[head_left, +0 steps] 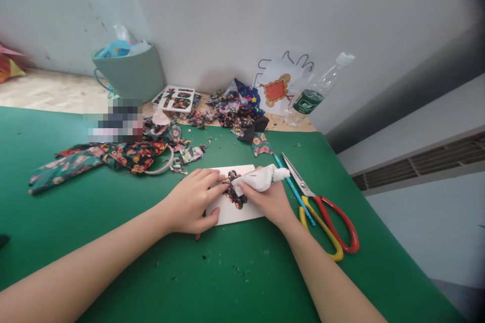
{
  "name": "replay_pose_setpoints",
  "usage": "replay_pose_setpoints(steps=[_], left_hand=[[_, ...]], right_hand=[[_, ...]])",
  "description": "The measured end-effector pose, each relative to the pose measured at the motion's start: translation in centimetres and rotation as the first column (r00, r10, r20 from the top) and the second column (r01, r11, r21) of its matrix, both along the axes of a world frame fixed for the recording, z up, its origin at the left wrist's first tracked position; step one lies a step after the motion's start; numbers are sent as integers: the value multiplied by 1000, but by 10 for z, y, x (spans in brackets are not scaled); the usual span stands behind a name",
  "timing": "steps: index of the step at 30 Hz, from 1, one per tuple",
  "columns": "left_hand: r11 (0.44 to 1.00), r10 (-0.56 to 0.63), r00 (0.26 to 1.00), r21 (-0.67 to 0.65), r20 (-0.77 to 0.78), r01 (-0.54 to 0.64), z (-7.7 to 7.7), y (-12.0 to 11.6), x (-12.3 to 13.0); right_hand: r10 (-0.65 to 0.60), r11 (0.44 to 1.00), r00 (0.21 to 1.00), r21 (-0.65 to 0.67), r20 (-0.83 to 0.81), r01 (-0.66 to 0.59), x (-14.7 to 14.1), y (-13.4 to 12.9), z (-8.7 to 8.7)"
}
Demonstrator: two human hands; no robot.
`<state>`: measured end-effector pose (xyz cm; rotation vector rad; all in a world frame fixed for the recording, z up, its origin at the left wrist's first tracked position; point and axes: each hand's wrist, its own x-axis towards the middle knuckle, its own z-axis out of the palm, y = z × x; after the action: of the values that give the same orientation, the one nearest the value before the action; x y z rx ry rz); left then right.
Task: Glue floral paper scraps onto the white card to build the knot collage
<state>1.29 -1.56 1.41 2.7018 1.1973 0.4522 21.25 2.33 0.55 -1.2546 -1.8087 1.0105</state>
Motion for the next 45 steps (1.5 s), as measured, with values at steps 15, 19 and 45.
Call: replay_pose_setpoints(steps=[15, 19, 45], left_hand=[[1000, -29, 1000, -5, -9, 29, 0, 2, -2], [1000, -21, 1000, -1, -17, 21, 0, 1, -1], [1000, -18, 1000, 13, -4, 18, -2, 2, -1]], right_hand=[[59, 998, 998, 31, 39, -60, 0, 2, 2], [53, 998, 998, 20, 35, -54, -1, 2, 2], [29, 1000, 998, 0, 49, -29, 2, 2, 1]])
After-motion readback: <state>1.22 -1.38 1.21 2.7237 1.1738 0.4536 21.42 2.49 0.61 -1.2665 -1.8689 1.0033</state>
